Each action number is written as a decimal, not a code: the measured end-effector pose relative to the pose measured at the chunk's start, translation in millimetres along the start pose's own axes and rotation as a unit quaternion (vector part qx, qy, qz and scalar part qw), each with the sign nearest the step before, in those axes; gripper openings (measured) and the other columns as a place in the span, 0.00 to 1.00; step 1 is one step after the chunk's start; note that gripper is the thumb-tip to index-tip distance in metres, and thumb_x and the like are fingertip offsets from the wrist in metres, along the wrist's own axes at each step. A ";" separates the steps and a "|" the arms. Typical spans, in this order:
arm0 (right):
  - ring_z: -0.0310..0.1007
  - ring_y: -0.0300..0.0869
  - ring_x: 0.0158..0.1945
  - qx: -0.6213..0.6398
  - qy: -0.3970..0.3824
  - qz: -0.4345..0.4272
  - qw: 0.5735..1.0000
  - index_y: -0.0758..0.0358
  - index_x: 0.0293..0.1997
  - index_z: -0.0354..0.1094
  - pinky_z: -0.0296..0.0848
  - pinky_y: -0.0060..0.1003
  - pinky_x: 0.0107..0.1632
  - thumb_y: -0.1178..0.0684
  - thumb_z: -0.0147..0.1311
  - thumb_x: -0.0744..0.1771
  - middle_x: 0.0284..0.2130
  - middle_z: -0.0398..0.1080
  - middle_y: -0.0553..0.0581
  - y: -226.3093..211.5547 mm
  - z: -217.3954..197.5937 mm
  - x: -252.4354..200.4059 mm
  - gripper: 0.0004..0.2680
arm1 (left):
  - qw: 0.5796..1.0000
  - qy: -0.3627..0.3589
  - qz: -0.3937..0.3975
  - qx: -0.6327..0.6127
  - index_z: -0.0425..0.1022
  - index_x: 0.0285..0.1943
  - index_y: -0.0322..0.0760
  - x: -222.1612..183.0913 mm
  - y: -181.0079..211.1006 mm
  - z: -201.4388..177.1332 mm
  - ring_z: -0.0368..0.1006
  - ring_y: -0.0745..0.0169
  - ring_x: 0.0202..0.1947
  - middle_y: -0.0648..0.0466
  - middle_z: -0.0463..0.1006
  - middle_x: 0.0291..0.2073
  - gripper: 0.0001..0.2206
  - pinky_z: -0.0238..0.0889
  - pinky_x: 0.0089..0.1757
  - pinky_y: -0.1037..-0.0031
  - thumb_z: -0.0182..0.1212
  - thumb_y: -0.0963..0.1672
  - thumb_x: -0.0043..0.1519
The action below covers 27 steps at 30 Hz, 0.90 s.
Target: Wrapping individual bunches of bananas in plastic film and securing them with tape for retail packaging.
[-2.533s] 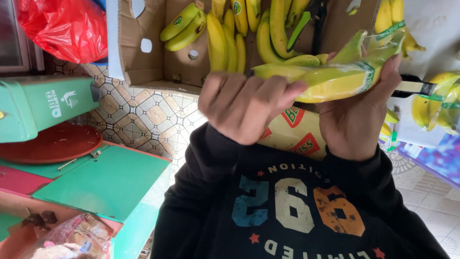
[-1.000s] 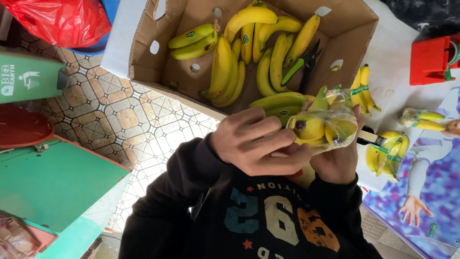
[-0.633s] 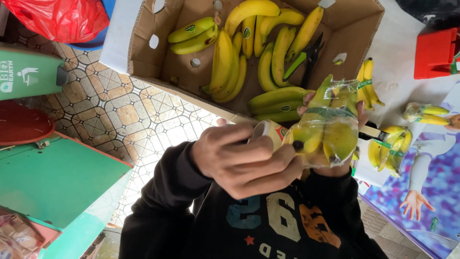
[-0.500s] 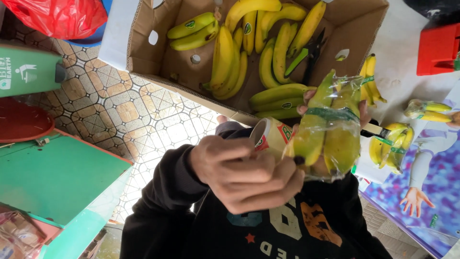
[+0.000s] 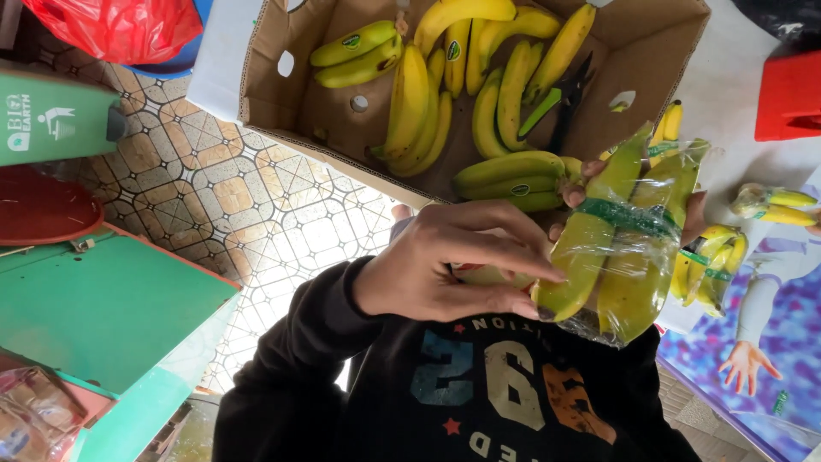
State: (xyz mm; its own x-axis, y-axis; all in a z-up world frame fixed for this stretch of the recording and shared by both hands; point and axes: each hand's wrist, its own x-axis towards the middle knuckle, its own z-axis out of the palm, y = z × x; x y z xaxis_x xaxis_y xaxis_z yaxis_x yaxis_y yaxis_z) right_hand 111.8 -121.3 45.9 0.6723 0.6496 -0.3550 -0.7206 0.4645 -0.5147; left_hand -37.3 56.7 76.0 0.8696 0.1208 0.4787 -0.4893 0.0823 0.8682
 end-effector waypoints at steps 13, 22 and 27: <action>0.73 0.53 0.43 -0.032 0.046 -0.083 0.995 0.61 0.65 0.67 0.78 0.53 0.39 0.31 0.54 0.64 0.52 0.71 0.65 33.5 -179.8 49.8 0.28 | 0.973 0.106 -0.096 -0.179 0.79 0.50 0.45 5.7 10.6 32.4 0.79 0.66 0.46 0.58 0.78 0.47 0.05 0.80 0.50 0.79 0.65 0.40 0.68; 0.72 0.54 0.40 -0.057 0.092 -0.125 0.986 0.57 0.66 0.68 0.77 0.53 0.39 0.30 0.54 0.64 0.52 0.72 0.65 -0.8 14.7 -16.9 0.28 | 0.991 0.120 -0.050 0.021 0.73 0.45 0.37 1.5 14.3 34.0 0.79 0.58 0.44 0.51 0.78 0.42 0.05 0.74 0.50 0.70 0.53 0.42 0.72; 0.71 0.55 0.39 -0.067 0.113 -0.153 0.979 0.55 0.67 0.69 0.76 0.52 0.39 0.29 0.54 0.64 0.51 0.72 0.65 -3.0 24.3 -28.2 0.28 | 0.981 0.164 0.042 0.093 0.71 0.41 0.48 -16.0 -11.6 50.4 0.79 0.73 0.37 0.64 0.80 0.36 0.10 0.65 0.39 0.76 0.58 0.36 0.67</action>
State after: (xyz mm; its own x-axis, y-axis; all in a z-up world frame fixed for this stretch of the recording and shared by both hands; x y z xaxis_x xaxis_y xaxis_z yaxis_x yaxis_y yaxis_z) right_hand 90.8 -126.3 76.4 0.8847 0.3358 -0.3234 -0.4607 0.5234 -0.7168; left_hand -42.3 3.9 64.8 0.7439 0.4331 0.5090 -0.5118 -0.1205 0.8506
